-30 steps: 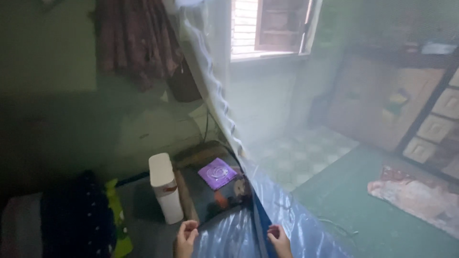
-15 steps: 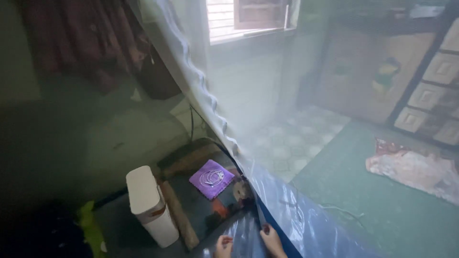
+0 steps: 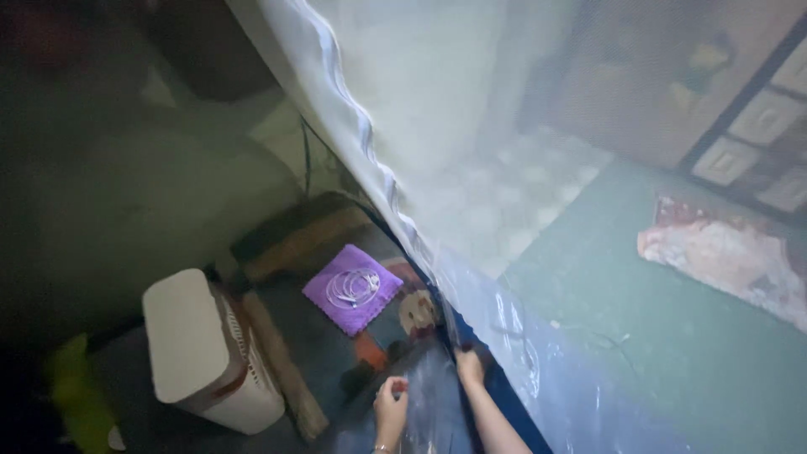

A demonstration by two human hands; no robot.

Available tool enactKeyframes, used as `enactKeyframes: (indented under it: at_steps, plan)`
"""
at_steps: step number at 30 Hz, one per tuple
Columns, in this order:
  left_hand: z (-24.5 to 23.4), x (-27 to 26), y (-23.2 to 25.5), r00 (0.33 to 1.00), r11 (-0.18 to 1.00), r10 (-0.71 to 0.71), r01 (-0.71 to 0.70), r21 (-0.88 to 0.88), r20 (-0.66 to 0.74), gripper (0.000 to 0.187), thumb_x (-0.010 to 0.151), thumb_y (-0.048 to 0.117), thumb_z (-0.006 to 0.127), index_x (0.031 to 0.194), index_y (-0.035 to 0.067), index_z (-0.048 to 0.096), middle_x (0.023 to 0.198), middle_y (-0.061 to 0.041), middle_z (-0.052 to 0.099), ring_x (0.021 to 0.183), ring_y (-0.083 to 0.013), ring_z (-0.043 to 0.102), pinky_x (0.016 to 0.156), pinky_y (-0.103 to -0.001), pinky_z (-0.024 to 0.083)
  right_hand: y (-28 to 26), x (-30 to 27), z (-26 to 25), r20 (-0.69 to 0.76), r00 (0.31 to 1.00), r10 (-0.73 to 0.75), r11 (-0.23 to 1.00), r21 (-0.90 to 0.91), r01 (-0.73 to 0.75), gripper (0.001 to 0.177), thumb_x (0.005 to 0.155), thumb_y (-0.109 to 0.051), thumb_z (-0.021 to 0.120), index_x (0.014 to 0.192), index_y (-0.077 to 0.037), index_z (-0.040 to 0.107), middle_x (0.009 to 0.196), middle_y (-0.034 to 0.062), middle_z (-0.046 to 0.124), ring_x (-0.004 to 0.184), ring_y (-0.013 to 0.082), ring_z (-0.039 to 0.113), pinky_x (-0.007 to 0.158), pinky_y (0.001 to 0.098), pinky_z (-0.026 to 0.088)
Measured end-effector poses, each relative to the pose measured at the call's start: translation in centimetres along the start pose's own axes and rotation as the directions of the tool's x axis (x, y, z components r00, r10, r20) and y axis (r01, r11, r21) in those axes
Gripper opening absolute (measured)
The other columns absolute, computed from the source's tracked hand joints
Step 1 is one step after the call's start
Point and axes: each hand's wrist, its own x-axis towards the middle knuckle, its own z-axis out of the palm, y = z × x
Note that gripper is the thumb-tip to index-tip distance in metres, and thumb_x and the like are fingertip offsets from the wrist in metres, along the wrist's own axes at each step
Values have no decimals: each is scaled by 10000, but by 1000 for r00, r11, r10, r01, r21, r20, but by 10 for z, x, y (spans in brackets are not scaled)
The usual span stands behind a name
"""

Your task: The person assembles a mosquito net by inserting a flexible rod into the net's hem and securing it. They sit on the floor, manipulate the net and rod, and lift the assembled section to attach it to the ceiling.

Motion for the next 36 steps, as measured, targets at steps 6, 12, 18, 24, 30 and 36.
enactKeyframes:
  at_steps: [6,12,18,24,30,36]
  plan:
    - [39,4,-4,980,999,-1,9,-39,198,369,766,-62,638,1093,107,658,1080,-53,734,1028,-200,719,857,-320,580,-64,-30,-39,-66,998,10,986,-164,-21,350,783,-396,774,950,-87,780,955,193,752,903,402,714,800,502,557]
    - [98,9,-46,964,999,8,6,-49,267,482,855,-64,599,1298,125,587,1252,-92,702,1158,-249,674,950,-367,546,-51,-29,-31,-134,973,-191,952,-268,150,251,920,-334,660,991,-99,711,950,183,728,879,416,693,756,532,541]
    - [124,4,-43,926,953,68,49,-298,371,841,705,-192,382,1470,147,470,1441,-133,604,1328,-296,594,1099,-384,465,-38,-55,-46,-78,949,-305,952,-30,304,245,912,-248,584,1050,-87,707,993,217,714,919,448,670,763,520,535]
    - [92,-23,16,922,982,38,-106,158,386,752,806,-53,522,1517,180,443,1484,-122,553,1365,-341,492,1137,-508,375,18,-96,-45,-39,998,-51,998,26,52,256,916,-284,613,1053,-98,724,1026,203,729,952,422,694,786,488,549]
    - [95,-85,68,909,878,-72,-137,458,410,419,832,101,588,1241,142,665,1588,-96,364,1441,-294,322,1119,-609,243,73,-171,-95,62,998,-7,996,94,1,290,900,-263,627,1112,-101,742,1044,199,755,946,385,736,805,446,569]
    - [82,-156,90,940,909,-139,-4,416,312,266,899,304,649,1113,180,746,1296,-41,569,1280,-242,471,1064,-508,305,95,-223,-136,128,989,80,969,223,-107,301,897,-246,643,1131,-71,714,1050,203,766,950,347,761,835,424,562]
